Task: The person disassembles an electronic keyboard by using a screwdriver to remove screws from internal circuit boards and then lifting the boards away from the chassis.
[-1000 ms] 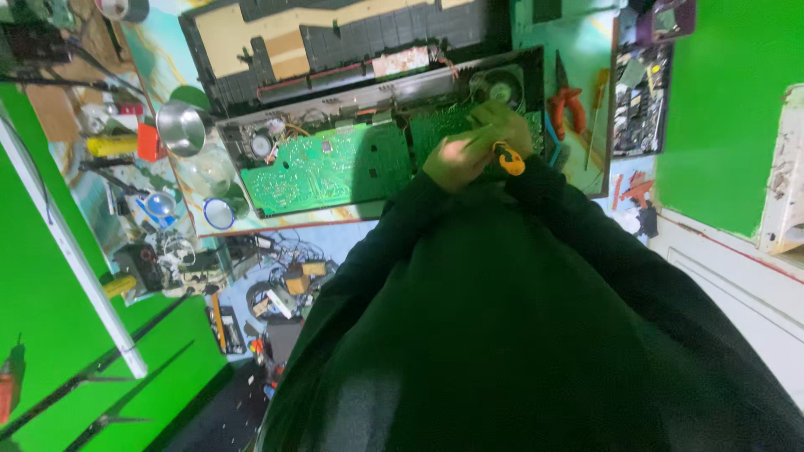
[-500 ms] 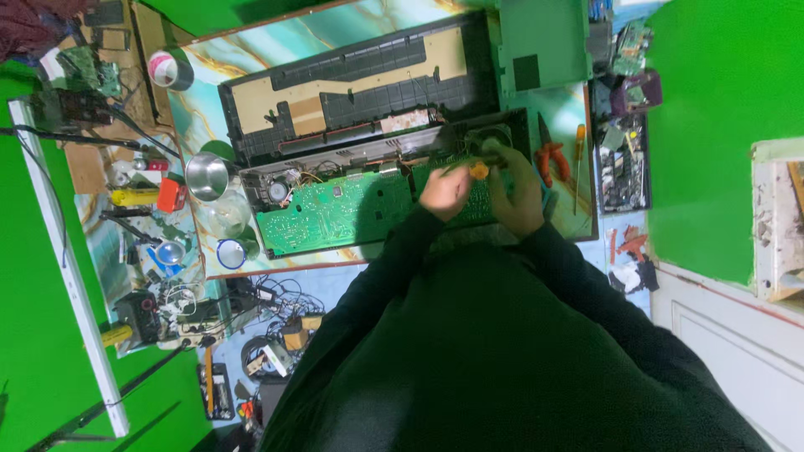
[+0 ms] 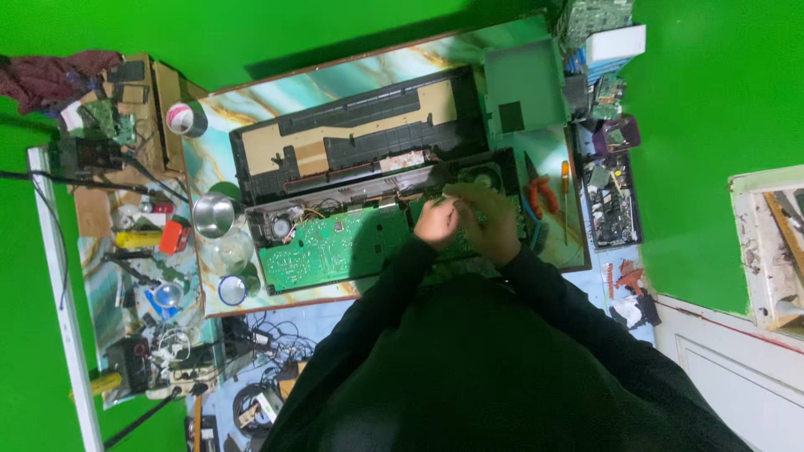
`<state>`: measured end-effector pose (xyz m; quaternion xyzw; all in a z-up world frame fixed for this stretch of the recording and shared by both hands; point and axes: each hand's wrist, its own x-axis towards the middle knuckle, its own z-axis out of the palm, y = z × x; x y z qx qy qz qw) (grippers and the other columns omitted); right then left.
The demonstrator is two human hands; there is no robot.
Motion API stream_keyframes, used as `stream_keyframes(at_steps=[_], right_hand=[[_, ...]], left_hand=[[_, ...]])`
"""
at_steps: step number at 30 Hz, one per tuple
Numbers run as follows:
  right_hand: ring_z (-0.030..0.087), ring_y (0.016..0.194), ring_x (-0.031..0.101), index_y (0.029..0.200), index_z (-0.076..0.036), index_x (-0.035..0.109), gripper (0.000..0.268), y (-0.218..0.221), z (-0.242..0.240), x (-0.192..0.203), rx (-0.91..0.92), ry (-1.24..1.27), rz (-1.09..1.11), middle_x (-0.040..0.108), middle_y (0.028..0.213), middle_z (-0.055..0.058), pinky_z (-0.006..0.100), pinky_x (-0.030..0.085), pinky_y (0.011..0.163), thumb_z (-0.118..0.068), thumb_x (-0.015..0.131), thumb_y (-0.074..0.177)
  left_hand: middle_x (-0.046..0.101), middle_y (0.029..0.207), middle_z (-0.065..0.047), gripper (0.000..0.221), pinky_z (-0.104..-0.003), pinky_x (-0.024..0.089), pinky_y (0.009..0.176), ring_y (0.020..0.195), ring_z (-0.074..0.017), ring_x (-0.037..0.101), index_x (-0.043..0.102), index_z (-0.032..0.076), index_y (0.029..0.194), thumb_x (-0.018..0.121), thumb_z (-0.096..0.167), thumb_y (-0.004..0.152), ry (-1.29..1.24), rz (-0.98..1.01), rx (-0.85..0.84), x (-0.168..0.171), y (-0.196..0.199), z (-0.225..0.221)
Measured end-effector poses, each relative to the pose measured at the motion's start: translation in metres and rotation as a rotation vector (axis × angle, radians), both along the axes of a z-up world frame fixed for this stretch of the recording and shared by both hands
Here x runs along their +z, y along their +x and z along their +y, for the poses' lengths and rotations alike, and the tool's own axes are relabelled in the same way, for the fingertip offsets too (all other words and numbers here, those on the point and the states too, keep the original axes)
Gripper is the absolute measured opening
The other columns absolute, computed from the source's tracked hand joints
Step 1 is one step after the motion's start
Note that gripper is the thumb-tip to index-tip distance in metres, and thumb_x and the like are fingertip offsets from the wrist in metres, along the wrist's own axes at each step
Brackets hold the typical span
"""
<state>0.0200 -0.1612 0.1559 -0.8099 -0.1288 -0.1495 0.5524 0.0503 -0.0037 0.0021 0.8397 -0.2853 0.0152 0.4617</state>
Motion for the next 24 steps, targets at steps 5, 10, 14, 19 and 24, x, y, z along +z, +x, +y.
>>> stream_keyframes(at_steps=[5, 10, 14, 19, 24], right_hand=[[0.032, 0.101, 0.075, 0.114, -0.001, 0.072, 0.021, 0.003, 0.002, -0.008, 0.084, -0.008, -0.090, 0.075, 0.111, 0.016, 0.038, 0.059, 0.090, -0.002, 0.066, 0.093], [0.029, 0.101, 0.075, 0.111, -0.003, 0.072, 0.020, 0.009, 0.008, -0.008, 0.152, 0.001, -0.146, 0.076, 0.111, 0.013, 0.043, 0.056, 0.102, -0.001, 0.065, 0.091], [0.029, 0.108, 0.074, 0.120, -0.003, 0.071, 0.028, 0.022, 0.002, 0.001, 0.245, 0.019, -0.049, 0.075, 0.118, 0.014, 0.038, 0.057, 0.097, 0.000, 0.061, 0.094], [0.027, 0.107, 0.074, 0.122, 0.001, 0.066, 0.029, 0.018, -0.004, 0.008, 0.397, 0.133, 0.022, 0.073, 0.118, 0.014, 0.036, 0.057, 0.093, -0.001, 0.059, 0.094], [0.025, 0.097, 0.075, 0.105, -0.001, 0.067, 0.014, 0.021, -0.008, -0.012, 0.299, 0.140, 0.030, 0.074, 0.106, 0.012, 0.034, 0.058, 0.086, -0.005, 0.066, 0.091]], left_hand=[[0.073, 0.086, -0.012, 0.017, -0.044, 0.054, 0.073, 0.077, -0.0327, 0.072, 0.070, 0.007, 0.096, 0.064, 0.013, 0.082, -0.007, 0.274, 0.000, 0.021, -0.002, 0.010], [0.071, 0.097, -0.017, 0.019, -0.046, 0.054, 0.078, 0.091, -0.0405, 0.068, 0.065, 0.006, 0.099, 0.060, 0.013, 0.082, -0.127, -0.092, -0.020, 0.042, -0.009, 0.011], [0.071, 0.091, -0.018, 0.014, -0.048, 0.056, 0.073, 0.083, -0.0419, 0.070, 0.069, 0.005, 0.099, 0.059, 0.013, 0.092, -0.054, 0.026, 0.037, 0.035, 0.001, 0.011], [0.070, 0.087, -0.020, 0.018, -0.050, 0.056, 0.069, 0.077, -0.0427, 0.069, 0.067, 0.004, 0.098, 0.057, 0.016, 0.091, 0.027, -0.027, 0.222, 0.005, -0.013, -0.005], [0.071, 0.091, -0.020, 0.021, -0.050, 0.058, 0.072, 0.080, -0.0429, 0.070, 0.067, 0.005, 0.106, 0.056, 0.016, 0.092, -0.073, -0.086, 0.259, 0.014, -0.020, -0.019]])
